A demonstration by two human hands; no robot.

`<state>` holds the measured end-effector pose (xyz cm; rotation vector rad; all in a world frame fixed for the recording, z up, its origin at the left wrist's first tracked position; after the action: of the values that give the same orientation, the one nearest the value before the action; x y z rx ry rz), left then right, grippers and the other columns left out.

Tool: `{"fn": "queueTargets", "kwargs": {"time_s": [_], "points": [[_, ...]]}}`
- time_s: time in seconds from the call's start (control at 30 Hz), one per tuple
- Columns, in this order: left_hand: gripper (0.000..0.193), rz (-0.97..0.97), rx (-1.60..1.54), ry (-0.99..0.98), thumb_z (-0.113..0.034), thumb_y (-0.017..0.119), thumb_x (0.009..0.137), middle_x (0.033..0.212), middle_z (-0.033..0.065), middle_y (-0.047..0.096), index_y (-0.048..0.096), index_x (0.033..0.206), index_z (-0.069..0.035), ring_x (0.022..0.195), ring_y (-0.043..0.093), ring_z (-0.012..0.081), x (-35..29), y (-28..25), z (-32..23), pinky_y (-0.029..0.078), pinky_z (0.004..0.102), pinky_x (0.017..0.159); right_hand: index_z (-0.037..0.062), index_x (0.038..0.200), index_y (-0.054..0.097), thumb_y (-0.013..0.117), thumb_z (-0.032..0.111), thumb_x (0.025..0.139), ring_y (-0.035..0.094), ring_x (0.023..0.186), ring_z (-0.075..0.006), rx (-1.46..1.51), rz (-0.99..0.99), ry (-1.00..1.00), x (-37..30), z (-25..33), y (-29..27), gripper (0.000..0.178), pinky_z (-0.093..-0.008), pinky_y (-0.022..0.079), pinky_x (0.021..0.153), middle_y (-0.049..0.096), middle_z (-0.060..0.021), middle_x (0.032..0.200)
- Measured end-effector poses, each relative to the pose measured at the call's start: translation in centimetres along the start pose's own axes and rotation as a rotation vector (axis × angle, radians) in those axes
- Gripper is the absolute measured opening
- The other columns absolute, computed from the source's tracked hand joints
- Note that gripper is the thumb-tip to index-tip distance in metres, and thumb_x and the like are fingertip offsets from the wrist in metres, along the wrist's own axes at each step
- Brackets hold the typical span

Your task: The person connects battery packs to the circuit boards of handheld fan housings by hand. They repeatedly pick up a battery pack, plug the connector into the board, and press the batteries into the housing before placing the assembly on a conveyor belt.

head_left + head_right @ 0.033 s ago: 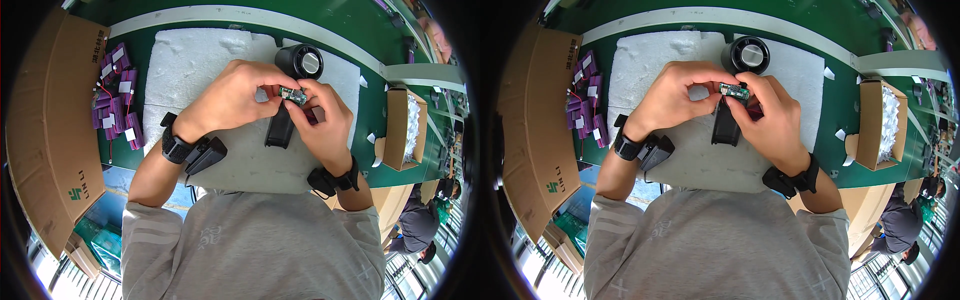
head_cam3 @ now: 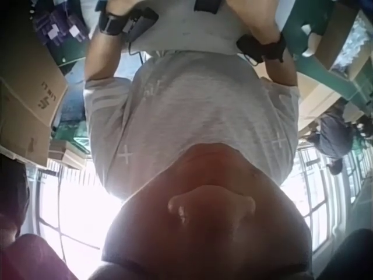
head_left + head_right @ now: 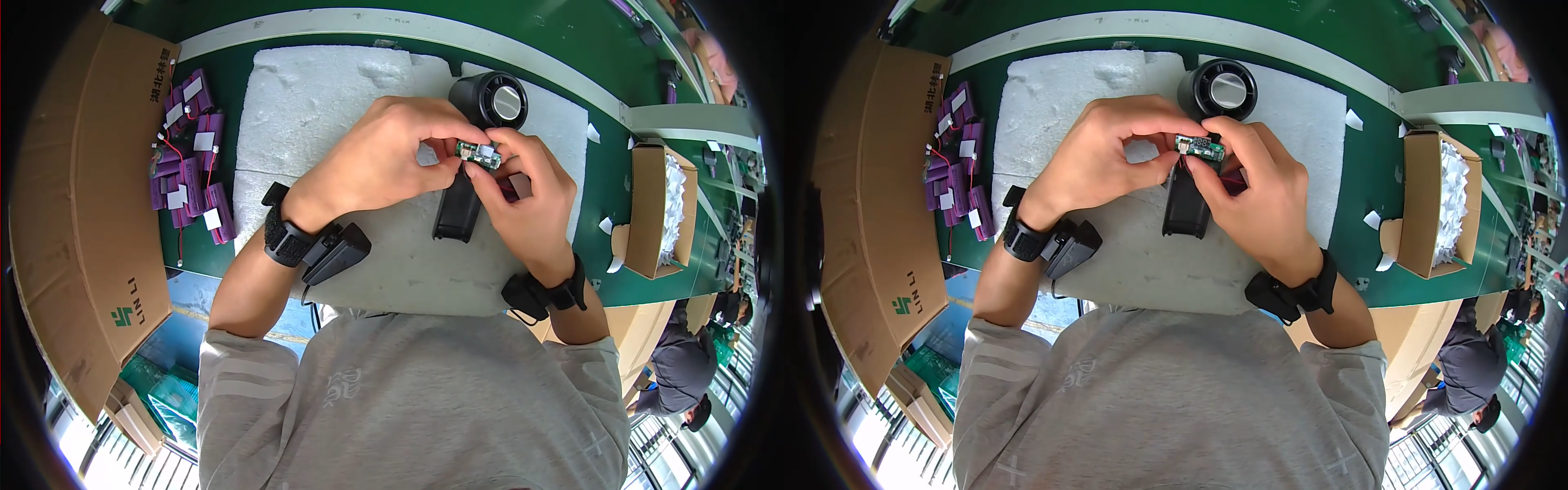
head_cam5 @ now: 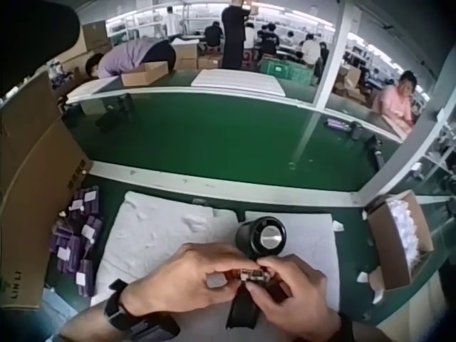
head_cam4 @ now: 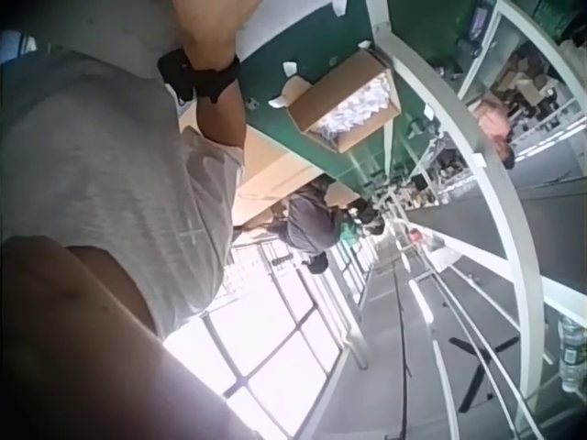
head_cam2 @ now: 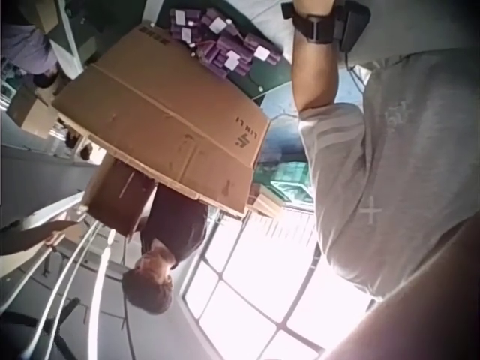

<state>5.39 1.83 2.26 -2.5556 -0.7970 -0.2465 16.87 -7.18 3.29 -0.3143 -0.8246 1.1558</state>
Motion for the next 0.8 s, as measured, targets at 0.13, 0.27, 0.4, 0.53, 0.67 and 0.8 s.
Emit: {"fn": "queueTargets", "kwargs": {"time_s": [0.13, 0.27, 0.4, 0.53, 0.67, 0.8], "points": [[0.034, -0.017, -0.059, -0.061, 0.005, 0.068, 0.074, 0.092, 0.0094, 0.070, 0.071, 0.107, -0.005, 0.079, 0.068, 0.0192, -0.28, -0.22, 0.46, 0.055, 0.0282, 0.074, -0.0003, 0.102, 0.064, 0.078, -0.002, 0.073, 0.066, 0.067, -0.0105, 0.041, -0.023, 0.015, 0.16, -0.01, -0.05, 0.032, -0.0224, 0.052, 0.057, 0.065, -0.0075, 0.086], [0.031, -0.004, -0.077, -0.115, 0.006, 0.067, 0.076, 0.093, 0.0089, 0.069, 0.072, 0.105, -0.005, 0.081, 0.068, 0.0180, -0.39, -0.30, 0.77, 0.055, 0.0269, 0.074, -0.0005, 0.101, 0.065, 0.078, -0.003, 0.073, 0.064, 0.065, -0.0094, 0.061, -0.045, 0.038, 0.03, -0.28, -0.04, 0.031, -0.0216, 0.051, 0.055, 0.065, -0.0069, 0.086], [0.028, 0.000, -0.046, -0.075, 0.006, 0.068, 0.076, 0.091, 0.0088, 0.069, 0.073, 0.101, -0.004, 0.080, 0.068, 0.0180, -0.29, -0.25, 0.43, 0.056, 0.0267, 0.071, -0.0006, 0.100, 0.066, 0.078, -0.002, 0.073, 0.062, 0.064, -0.0090, 0.049, -0.052, 0.018, 0.00, -0.12, -0.16, 0.030, -0.0215, 0.052, 0.055, 0.065, -0.0066, 0.085], [0.026, -0.041, -0.028, -0.024, 0.002, 0.070, 0.072, 0.083, 0.0100, 0.069, 0.074, 0.097, -0.003, 0.072, 0.068, 0.0200, -0.23, -0.22, 0.18, 0.057, 0.0278, 0.066, -0.0002, 0.101, 0.067, 0.078, -0.003, 0.072, 0.061, 0.063, -0.0090, 0.040, -0.037, 0.051, -0.22, -0.60, -0.11, 0.032, -0.0211, 0.051, 0.055, 0.065, -0.0065, 0.084], [0.025, -0.038, -0.001, -0.032, 0.002, 0.070, 0.073, 0.082, 0.0089, 0.069, 0.074, 0.097, -0.004, 0.071, 0.068, 0.0187, -0.32, -0.16, 0.18, 0.057, 0.0271, 0.064, 0.0006, 0.102, 0.069, 0.078, -0.004, 0.070, 0.061, 0.063, -0.0088, 0.013, -0.019, 0.042, -0.12, -0.57, -0.10, 0.034, -0.0203, 0.051, 0.055, 0.065, -0.0062, 0.082], [0.024, -0.034, 0.044, -0.023, 0.002, 0.071, 0.074, 0.082, 0.0078, 0.069, 0.074, 0.097, -0.004, 0.070, 0.068, 0.0172, -0.31, -0.07, 0.23, 0.056, 0.0260, 0.062, 0.0013, 0.103, 0.070, 0.078, -0.005, 0.069, 0.060, 0.063, -0.0085, 0.015, -0.032, 0.012, -0.06, -0.40, -0.08, 0.035, -0.0198, 0.050, 0.054, 0.065, -0.0059, 0.081]]}}
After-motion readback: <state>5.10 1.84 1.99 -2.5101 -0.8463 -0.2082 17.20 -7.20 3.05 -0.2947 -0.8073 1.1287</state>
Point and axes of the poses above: each hand's wrist, its own x-axis towards the middle knuckle, its own y-axis out of the palm, z = x × y, the point moved 7 cm from there along x, towards the middle knuckle
